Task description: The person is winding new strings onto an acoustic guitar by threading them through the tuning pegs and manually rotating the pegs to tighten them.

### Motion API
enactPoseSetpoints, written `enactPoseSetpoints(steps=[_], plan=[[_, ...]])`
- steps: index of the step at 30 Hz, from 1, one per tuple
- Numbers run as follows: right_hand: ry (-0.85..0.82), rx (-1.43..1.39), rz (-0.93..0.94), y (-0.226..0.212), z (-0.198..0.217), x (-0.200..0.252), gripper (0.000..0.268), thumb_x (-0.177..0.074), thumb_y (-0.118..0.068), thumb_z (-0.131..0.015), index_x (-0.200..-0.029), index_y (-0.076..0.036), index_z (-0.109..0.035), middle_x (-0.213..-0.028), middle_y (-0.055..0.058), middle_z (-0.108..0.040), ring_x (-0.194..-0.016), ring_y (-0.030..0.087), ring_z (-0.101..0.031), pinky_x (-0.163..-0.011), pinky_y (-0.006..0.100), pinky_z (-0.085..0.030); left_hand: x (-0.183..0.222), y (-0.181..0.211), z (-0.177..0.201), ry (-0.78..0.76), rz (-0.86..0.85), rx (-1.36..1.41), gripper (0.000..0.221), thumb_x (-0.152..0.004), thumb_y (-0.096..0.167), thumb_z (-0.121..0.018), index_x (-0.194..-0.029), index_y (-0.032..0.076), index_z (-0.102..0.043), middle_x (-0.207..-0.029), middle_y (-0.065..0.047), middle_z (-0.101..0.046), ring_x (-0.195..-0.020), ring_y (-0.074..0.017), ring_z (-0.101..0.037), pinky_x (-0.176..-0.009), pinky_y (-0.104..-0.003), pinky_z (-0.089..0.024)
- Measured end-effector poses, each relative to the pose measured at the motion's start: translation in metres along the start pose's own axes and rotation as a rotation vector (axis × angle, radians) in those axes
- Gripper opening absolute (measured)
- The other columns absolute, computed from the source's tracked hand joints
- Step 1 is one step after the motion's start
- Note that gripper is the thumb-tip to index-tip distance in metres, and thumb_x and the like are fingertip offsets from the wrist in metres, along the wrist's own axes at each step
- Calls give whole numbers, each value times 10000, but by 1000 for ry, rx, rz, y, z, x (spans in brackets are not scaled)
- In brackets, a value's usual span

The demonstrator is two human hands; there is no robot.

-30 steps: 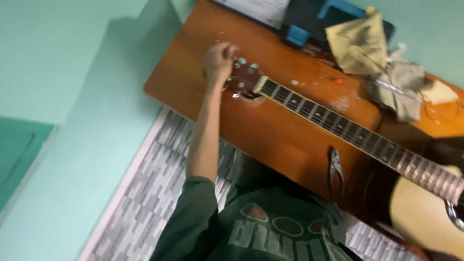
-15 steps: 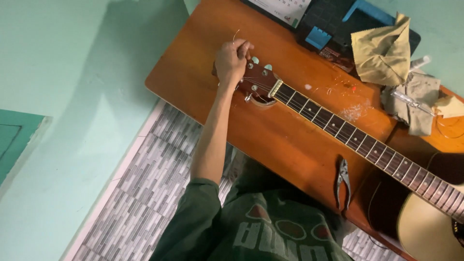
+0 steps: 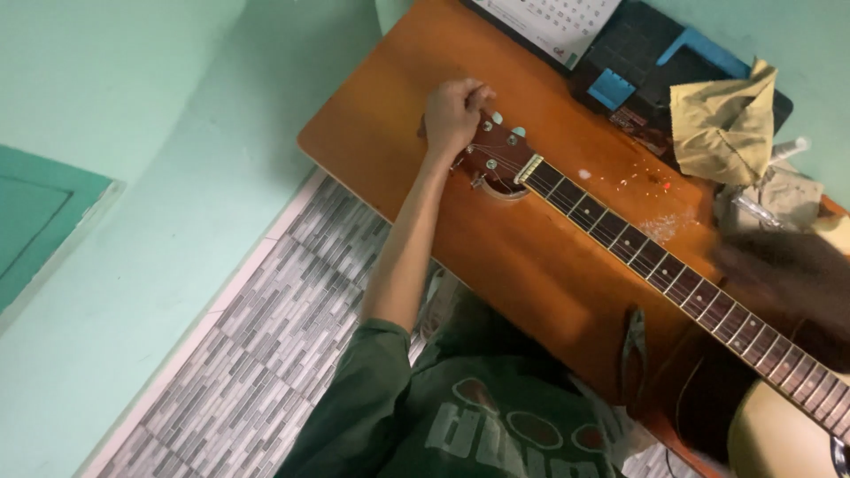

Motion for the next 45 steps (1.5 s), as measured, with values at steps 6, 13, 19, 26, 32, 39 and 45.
enactPoseSetpoints(steps=[6,13,19,26,32,39,45], plan=[[-77,-263,365,-200,-38,-41,464,-1087,-365,-581,-731,-90,-464,-683,48,-405,-640,186,-405,-669,348,-366,3,6,4,-21,-6,8,282,-993,209,-538,-912,106,-788,-765,-4,-803,-738,-151,-775,-716,-340,-593],[333,-4,1024,-206,-60,-28,221,-974,119,-638,-1175,83,-725,-911,232,-757,-490,216,-672,-360,255,-534,-1,9,7,-118,123,73,288,-990,219,-536,-928,103,-793,-728,-9,-805,-677,-126,-776,-642,-305,-595],[365,282,892,-167,-74,-8,410,-1011,31,-564,-1392,-104,-632,-945,111,-611,-513,166,-628,-411,256,-605,-9,-2,5,-86,46,164,214,-949,199,-626,-904,86,-802,-741,-10,-815,-643,-98,-798,-674,-267,-634],[319,201,906,-142,-66,13,424,-958,82,-606,-1340,-92,-667,-874,102,-615,-585,214,-653,-527,317,-587,-16,-4,14,-164,112,218,215,-935,232,-689,-1055,85,-790,-811,-32,-845,-742,-96,-807,-659,-238,-599],[303,40,908,-116,-64,26,341,-970,20,-605,-1304,5,-674,-916,134,-669,-581,216,-693,-527,291,-633,-19,-7,13,-158,19,161,143,-911,223,-734,-965,132,-830,-778,32,-835,-697,-25,-753,-648,-199,-560],[379,-63,955,-104,-54,36,252,-953,0,-655,-1197,17,-714,-949,117,-736,-660,185,-681,-593,310,-548,-12,8,27,-284,76,210,151,-897,183,-761,-1014,108,-819,-924,-44,-841,-934,-119,-801,-911,-264,-622],[331,-120,840,-96,-45,38,266,-947,-1,-653,-1204,-5,-718,-1016,148,-770,-671,189,-739,-601,283,-628,-4,20,49,-228,277,327,263,-825,268,-804,-1012,85,-829,-794,-81,-837,-858,-123,-808,-1024,-314,-543]])
Point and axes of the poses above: each hand's wrist, its own x-axis away from the middle knuckle, its own z-axis out of the back of the hand, y = z × x, the point moved 7 cm from there along -x, towards the middle knuckle
